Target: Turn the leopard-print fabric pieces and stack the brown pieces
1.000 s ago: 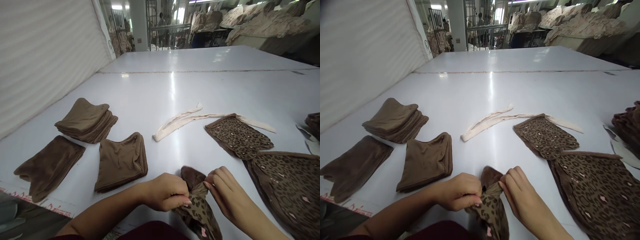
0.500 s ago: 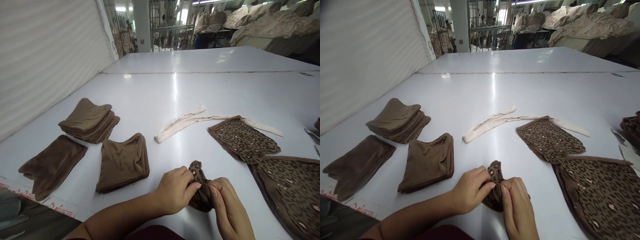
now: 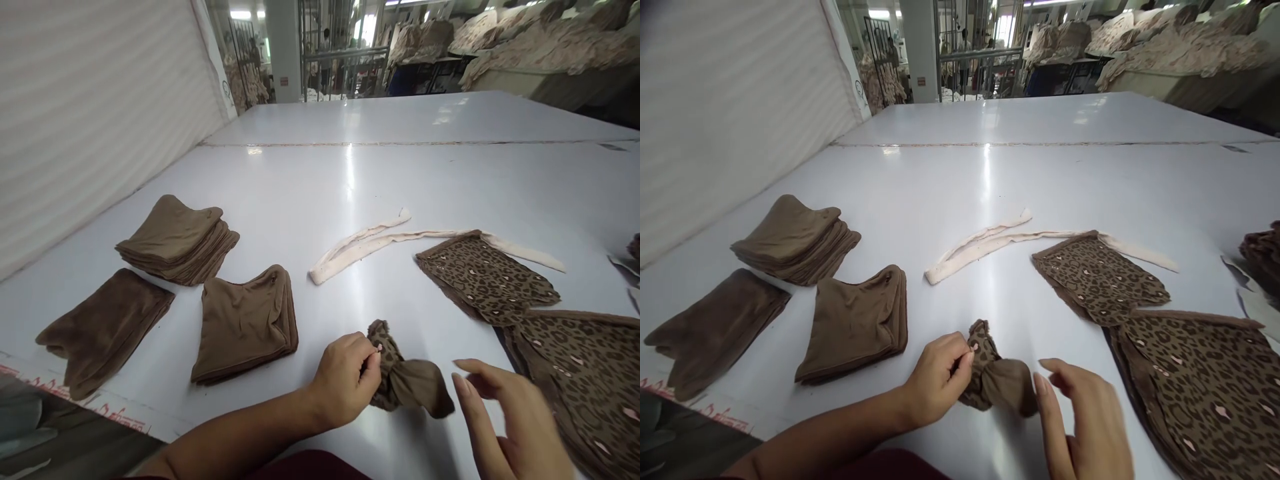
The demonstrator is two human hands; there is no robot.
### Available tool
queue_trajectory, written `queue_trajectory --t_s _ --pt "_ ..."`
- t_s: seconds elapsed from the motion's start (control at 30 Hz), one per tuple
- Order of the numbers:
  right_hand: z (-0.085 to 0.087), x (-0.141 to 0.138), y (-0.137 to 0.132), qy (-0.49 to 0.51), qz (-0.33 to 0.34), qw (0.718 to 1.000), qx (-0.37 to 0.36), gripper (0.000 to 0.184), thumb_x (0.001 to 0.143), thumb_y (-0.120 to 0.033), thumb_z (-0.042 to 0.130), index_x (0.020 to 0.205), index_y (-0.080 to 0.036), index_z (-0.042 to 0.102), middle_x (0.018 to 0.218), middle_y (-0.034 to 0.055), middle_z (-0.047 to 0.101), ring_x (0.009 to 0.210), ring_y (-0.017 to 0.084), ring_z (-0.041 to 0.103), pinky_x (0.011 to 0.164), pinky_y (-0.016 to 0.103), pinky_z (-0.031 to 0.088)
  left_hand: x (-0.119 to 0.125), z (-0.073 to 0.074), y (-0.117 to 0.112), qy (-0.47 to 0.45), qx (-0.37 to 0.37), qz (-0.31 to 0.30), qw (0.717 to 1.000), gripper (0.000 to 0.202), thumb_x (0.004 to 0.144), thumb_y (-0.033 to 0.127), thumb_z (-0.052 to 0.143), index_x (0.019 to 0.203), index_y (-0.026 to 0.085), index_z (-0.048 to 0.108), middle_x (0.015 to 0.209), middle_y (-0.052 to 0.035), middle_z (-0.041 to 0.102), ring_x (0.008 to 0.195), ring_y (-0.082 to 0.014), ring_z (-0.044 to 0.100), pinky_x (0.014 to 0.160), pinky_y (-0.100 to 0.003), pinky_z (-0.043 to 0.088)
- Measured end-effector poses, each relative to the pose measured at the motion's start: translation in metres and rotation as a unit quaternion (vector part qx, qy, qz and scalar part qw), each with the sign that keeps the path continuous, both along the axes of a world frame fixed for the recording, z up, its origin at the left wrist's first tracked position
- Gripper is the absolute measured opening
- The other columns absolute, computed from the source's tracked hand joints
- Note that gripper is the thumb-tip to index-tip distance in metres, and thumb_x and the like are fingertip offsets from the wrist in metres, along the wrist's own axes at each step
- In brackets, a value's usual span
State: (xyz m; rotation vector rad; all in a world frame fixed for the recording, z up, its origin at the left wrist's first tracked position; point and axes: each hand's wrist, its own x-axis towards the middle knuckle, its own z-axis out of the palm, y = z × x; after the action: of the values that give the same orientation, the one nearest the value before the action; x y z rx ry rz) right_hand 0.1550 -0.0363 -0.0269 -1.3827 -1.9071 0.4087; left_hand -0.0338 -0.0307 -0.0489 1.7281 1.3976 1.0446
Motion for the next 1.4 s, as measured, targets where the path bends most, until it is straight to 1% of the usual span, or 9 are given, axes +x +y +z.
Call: queue_trajectory --t_s 0.1,0.2,0.33,0.5,0.67,0.97,1.1,1.23,1.4 --pt "0.000 -0.005 0.005 -0.150 0.054 0.981 0.112 0.030 0.089 -0.045 0.048 0.101 -0.018 0.052 0.084 0.0071 0.055 0.072 0.021 0.052 0.062 0.034 0.040 -0.001 0.002 0.000 -0.022 -0.048 -0.008 0.999 0.024 0.084 0.017 0.038 0.062 0.019 0.029 0.062 0.0023 0.039 0.058 -0.0107 0.036 0.055 -0.025 0.029" --pt "-0.007 -0.017 0.011 -0.215 0.151 0.958 0.111 0.023 0.093 -0.038 0.042 0.089 -0.019 0.053 0.074 0.0044 0.054 0.064 0.019 0.050 0.056 0.032 0.039 -0.002 0.001 -0.001 -0.095 -0.098 -0.047 0.989 0.024 0.087 0.022 0.037 0.063 0.019 0.033 0.065 0.0024 0.040 0.061 -0.0104 0.037 0.057 -0.024 0.032" --pt "-0.021 -0.028 0.016 -0.143 0.232 0.960 0.067 0.022 0.094 -0.016 0.036 0.075 -0.020 0.046 0.066 0.0009 0.048 0.060 0.015 0.047 0.053 0.028 0.038 -0.001 -0.004 -0.001 -0.097 -0.179 -0.045 0.978 0.031 0.090 0.032 0.035 0.062 0.018 0.037 0.061 0.0035 0.040 0.060 -0.0104 0.037 0.057 -0.024 0.033" --pt "-0.025 -0.025 0.013 -0.070 0.206 0.973 0.079 0.010 0.092 -0.015 0.040 0.087 -0.020 0.047 0.071 0.0014 0.048 0.063 0.016 0.047 0.057 0.029 0.040 0.009 -0.008 -0.002 -0.085 -0.213 -0.048 0.972 0.029 0.087 0.037 0.040 0.066 0.018 0.044 0.063 0.0035 0.046 0.060 -0.0105 0.041 0.055 -0.022 0.034" --pt "-0.021 -0.007 0.009 -0.066 0.184 0.980 0.024 0.013 0.093 -0.020 0.039 0.081 -0.022 0.045 0.067 -0.0004 0.046 0.058 0.015 0.048 0.053 0.028 0.041 0.002 -0.013 -0.003 0.014 -0.033 -0.021 0.999 0.026 0.086 0.022 0.039 0.061 0.019 0.034 0.060 0.0029 0.041 0.055 -0.0099 0.037 0.053 -0.024 0.032" --pt "-0.018 0.003 0.004 -0.020 0.218 0.969 -0.117 0.021 0.095 -0.024 0.037 0.075 -0.024 0.044 0.064 -0.0030 0.050 0.056 0.011 0.054 0.051 0.020 0.046 -0.007 -0.025 -0.006 0.088 0.162 0.000 0.983 0.023 0.084 0.017 0.040 0.062 0.020 0.037 0.059 -0.0004 0.045 0.056 -0.0123 0.040 0.052 -0.026 0.033" --pt "-0.009 -0.001 0.017 -0.063 0.149 0.986 -0.048 0.018 0.087 -0.040 0.052 0.093 -0.023 0.053 0.082 0.0028 0.058 0.073 0.017 0.059 0.057 0.026 0.050 -0.002 -0.022 -0.006 0.086 0.204 -0.032 0.975 0.023 0.085 0.019 0.040 0.062 0.019 0.041 0.060 -0.0018 0.047 0.057 -0.0132 0.042 0.053 -0.026 0.035" --pt "-0.011 -0.011 0.021 -0.103 0.255 0.958 -0.085 0.028 0.093 -0.027 0.043 0.066 -0.022 0.045 0.066 -0.0005 0.051 0.059 0.014 0.054 0.053 0.025 0.047 -0.003 -0.013 -0.006 0.032 0.032 -0.011 0.999 0.027 0.087 0.026 0.038 0.061 0.019 0.040 0.060 0.0001 0.045 0.056 -0.0111 0.040 0.053 -0.025 0.034" --pt "-0.011 -0.020 0.015 -0.129 0.294 0.946 0.046 0.013 0.091 -0.017 0.043 0.082 -0.021 0.052 0.073 0.0024 0.055 0.064 0.016 0.052 0.055 0.029 0.045 -0.006 -0.008 0.002 -0.008 -0.177 -0.071 0.982 0.035 0.085 0.041 0.045 0.059 0.018 0.042 0.054 0.0049 0.041 0.054 -0.0094 0.037 0.049 -0.022 0.029"
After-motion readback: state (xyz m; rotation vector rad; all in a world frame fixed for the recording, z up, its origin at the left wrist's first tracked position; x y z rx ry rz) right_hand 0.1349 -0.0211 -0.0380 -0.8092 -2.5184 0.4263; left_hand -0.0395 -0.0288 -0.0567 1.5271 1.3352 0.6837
